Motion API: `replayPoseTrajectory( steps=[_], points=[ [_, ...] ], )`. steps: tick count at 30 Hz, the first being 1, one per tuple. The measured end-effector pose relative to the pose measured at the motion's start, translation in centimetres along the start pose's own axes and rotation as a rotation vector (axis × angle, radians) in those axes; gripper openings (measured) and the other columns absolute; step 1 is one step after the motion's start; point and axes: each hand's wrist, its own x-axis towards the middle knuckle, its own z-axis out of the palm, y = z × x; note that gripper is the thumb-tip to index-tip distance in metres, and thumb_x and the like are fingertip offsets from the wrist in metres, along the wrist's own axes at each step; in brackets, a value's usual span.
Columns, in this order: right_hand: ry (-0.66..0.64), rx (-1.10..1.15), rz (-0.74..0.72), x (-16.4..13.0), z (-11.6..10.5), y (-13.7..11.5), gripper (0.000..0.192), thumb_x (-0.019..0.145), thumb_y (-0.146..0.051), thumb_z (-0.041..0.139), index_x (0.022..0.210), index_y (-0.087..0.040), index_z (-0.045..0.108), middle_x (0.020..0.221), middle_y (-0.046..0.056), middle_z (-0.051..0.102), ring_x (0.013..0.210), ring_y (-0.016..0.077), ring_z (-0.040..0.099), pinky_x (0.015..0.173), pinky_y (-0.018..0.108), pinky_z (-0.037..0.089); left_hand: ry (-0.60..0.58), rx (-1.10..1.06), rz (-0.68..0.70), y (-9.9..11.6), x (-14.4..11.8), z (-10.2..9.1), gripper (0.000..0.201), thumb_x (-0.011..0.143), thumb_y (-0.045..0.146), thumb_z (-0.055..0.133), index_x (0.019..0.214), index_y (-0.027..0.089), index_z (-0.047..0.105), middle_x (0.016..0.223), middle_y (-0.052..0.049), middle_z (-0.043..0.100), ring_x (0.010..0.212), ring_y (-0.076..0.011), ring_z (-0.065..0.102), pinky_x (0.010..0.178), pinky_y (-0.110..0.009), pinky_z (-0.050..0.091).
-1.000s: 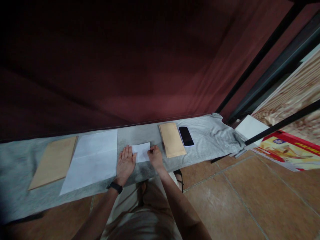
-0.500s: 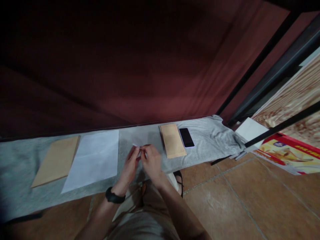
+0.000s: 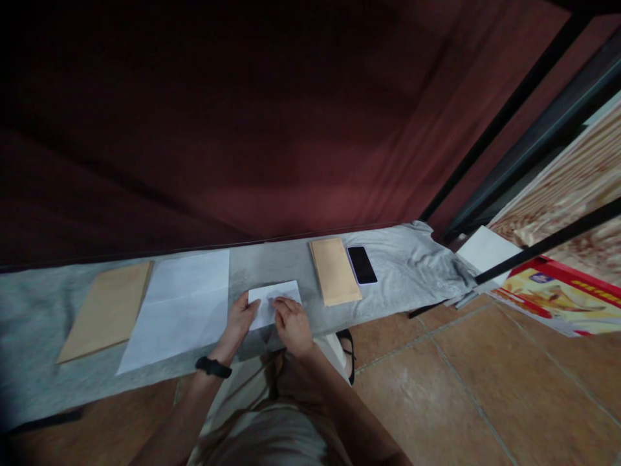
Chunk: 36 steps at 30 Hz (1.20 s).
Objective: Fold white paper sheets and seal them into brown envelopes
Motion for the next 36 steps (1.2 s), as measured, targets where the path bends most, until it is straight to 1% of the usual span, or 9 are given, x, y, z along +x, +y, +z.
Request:
replayPoseTrajectory(
  steps=[2,5,8,11,15,19,24,29,36],
  points=[
    [-0.041,-0.044,0.003,-0.1,0.6,0.7,0.036,0.098,-0.012,0.052,0.129,-0.021,0.067,0.135,0.008,0.067,0.129,0.0207,0.059,0.111,0.038,0.048,0.003,0.048,0.016,-0.3,0.4,-0.1,0.023,0.074,0.027,0.064,0.095,0.020,0.069,0.088,-0.004,0.075,0.085,-0.0245,0.069,0.085,-0.040,0.057],
    [-0.085,-0.128,-0.010,-0.3,1.2,1.3,0.038,0.099,-0.015,0.053,0.136,-0.019,0.063,0.142,0.010,0.063,0.135,0.0232,0.055,0.115,0.043,0.045,0.018,0.211,0.077,-0.4,0.3,-0.1,0.039,0.081,0.023,0.060,0.119,0.018,0.066,0.107,-0.010,0.075,0.098,-0.0276,0.070,0.094,-0.044,0.055],
    [-0.103,-0.180,-0.020,-0.5,1.6,1.6,0.039,0.101,-0.019,0.051,0.138,-0.018,0.061,0.145,0.011,0.061,0.137,0.0239,0.053,0.117,0.045,0.043,0.053,0.447,0.217,-0.2,-0.3,0.0,0.052,0.089,0.020,0.052,0.140,0.014,0.054,0.129,-0.018,0.068,0.116,-0.0306,0.067,0.100,-0.048,0.054],
    [-0.117,-0.197,-0.019,-0.5,1.8,1.8,0.039,0.102,-0.019,0.049,0.139,-0.018,0.061,0.147,0.010,0.060,0.138,0.0234,0.052,0.117,0.043,0.043,0.078,0.633,0.410,-0.2,-1.5,0.5,0.049,0.095,0.021,0.044,0.142,0.010,0.054,0.145,-0.022,0.056,0.136,-0.0330,0.054,0.112,-0.052,0.046],
    [-0.146,-0.190,-0.010,-0.4,1.8,2.3,0.046,0.098,-0.012,0.047,0.142,-0.016,0.059,0.148,0.011,0.059,0.138,0.0226,0.052,0.117,0.041,0.043,-0.076,0.799,0.614,-1.2,-3.9,1.5,0.049,0.103,0.030,0.036,0.146,0.012,0.052,0.158,-0.016,0.048,0.151,-0.0297,0.038,0.122,-0.052,0.036],
    [-0.182,-0.197,-0.031,-0.4,1.6,2.7,0.055,0.092,-0.009,0.050,0.146,-0.013,0.055,0.152,0.012,0.055,0.142,0.0235,0.048,0.123,0.042,0.037,-0.162,0.917,0.633,-2.5,-5.7,2.1,0.058,0.105,0.036,0.031,0.154,0.006,0.040,0.160,-0.019,0.044,0.153,-0.0286,0.034,0.125,-0.050,0.032],
    [-0.183,-0.280,-0.018,-0.5,1.1,3.1,0.049,0.097,-0.014,0.050,0.146,-0.014,0.056,0.155,0.011,0.052,0.146,0.0233,0.044,0.125,0.043,0.033,-0.200,0.965,0.668,-2.9,-5.7,1.6,0.062,0.105,0.041,0.033,0.157,0.008,0.037,0.163,-0.017,0.038,0.155,-0.0279,0.030,0.126,-0.051,0.028],
    [-0.148,-0.346,0.011,-0.5,0.4,3.9,0.045,0.104,-0.023,0.045,0.147,-0.015,0.055,0.156,0.010,0.051,0.146,0.0230,0.045,0.124,0.044,0.032,-0.144,0.960,0.628,-3.3,-5.6,1.0,0.061,0.105,0.038,0.034,0.157,0.007,0.036,0.164,-0.019,0.035,0.156,-0.0281,0.027,0.126,-0.053,0.028],
    [-0.125,-0.352,0.035,-0.9,-0.4,5.2,0.048,0.105,-0.024,0.041,0.151,-0.013,0.051,0.156,0.013,0.050,0.146,0.0252,0.045,0.124,0.047,0.033,-0.087,0.927,0.571,-3.2,-5.9,-0.2,0.059,0.104,0.032,0.033,0.158,0.008,0.035,0.164,-0.019,0.035,0.155,-0.0291,0.030,0.124,-0.054,0.030]
  ],
)
